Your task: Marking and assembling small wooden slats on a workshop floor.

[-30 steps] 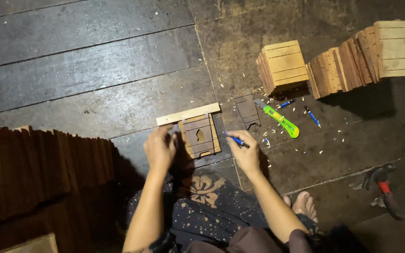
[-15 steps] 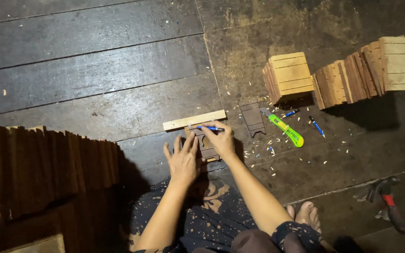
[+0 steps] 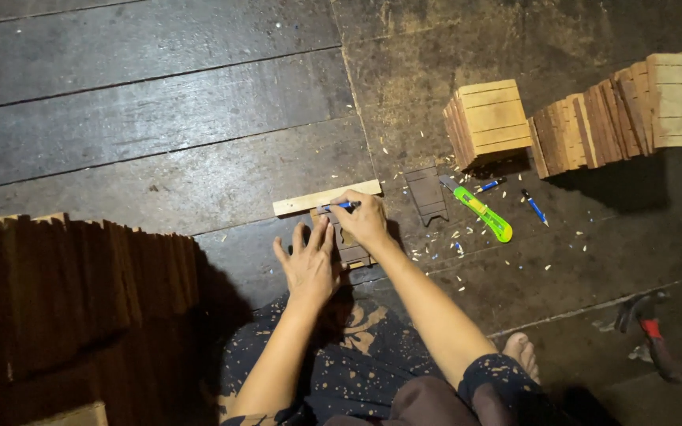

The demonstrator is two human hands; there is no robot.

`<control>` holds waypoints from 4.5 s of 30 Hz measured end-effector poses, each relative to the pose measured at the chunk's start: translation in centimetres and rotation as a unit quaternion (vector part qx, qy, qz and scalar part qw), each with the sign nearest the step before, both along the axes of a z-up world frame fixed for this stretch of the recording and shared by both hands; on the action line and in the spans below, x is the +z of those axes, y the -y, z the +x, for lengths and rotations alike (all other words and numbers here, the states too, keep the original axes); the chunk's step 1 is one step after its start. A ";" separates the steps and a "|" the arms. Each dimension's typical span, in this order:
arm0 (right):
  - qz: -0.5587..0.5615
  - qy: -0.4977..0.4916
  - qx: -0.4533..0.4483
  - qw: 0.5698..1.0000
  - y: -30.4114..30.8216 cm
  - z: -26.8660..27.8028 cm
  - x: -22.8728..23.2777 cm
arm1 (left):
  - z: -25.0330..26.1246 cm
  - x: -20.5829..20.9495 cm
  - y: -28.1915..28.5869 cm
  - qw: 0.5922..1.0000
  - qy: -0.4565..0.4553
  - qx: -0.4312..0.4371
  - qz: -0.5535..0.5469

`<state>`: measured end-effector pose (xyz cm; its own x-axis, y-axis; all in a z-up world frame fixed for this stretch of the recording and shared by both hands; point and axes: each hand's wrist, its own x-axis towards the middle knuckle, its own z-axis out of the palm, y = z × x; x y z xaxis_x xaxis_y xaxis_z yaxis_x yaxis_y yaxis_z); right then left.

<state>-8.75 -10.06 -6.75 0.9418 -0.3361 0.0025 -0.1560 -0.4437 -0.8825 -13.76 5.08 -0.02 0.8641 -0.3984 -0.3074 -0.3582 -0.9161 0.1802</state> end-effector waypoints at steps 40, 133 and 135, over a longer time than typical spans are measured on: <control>-0.114 0.242 0.057 0.962 0.1 -9.4 0.3 | 1.0 0.6 0.0 0.999 -0.048 0.023 0.003; -0.550 0.225 0.077 0.800 -5.5 -8.1 0.9 | 2.1 -3.7 -1.8 0.999 -0.017 -0.036 0.019; -0.551 0.214 0.076 0.803 -5.8 -8.4 0.4 | 2.1 -2.8 -1.7 0.999 -0.023 -0.036 0.018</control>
